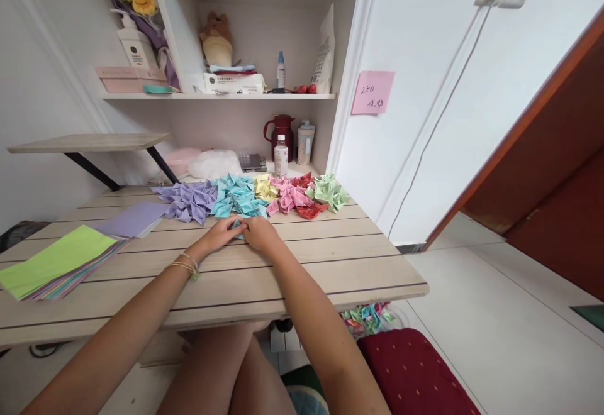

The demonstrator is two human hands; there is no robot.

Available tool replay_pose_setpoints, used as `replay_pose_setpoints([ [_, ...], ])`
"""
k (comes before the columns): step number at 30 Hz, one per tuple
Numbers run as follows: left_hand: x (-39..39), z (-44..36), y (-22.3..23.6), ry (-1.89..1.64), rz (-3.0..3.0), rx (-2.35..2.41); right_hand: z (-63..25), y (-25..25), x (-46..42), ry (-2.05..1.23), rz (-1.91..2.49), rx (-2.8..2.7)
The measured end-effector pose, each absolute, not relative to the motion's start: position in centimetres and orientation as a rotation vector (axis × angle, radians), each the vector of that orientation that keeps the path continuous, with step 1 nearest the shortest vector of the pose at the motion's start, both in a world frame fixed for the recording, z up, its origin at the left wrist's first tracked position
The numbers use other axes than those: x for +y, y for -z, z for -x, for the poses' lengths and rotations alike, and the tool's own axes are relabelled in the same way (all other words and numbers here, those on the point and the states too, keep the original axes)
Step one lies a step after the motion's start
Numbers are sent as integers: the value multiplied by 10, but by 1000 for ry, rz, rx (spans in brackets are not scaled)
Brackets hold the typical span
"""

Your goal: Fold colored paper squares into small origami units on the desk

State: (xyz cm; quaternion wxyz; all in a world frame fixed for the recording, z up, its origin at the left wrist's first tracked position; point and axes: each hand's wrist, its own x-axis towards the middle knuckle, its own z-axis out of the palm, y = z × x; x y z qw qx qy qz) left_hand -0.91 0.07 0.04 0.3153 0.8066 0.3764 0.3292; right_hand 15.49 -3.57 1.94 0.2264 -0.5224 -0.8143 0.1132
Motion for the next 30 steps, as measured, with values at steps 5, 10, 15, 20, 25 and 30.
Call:
replay_pose_setpoints([
  [5, 1, 10, 0, -866, -2157, 999, -154, -22, -38, -303, 1469, -2260],
  [10, -1, 9, -2, -873, -2173, 1019, -154, -24, -40, -302, 1499, -2263],
  [15, -3, 7, -5, -855, -2149, 1007, -153, -24, -41, -309, 1531, -2253],
  [20, -7, 5, -9, -838, -2133, 995, -153, -24, -42, -295, 1530, -2263],
  [25, -7, 4, -12, -835, -2115, 987, -152, -25, -43, -293, 1552, -2258],
  [30, 1, 7, -6, -809, -2154, 1026, -154, -24, -41, -278, 1508, -2256],
])
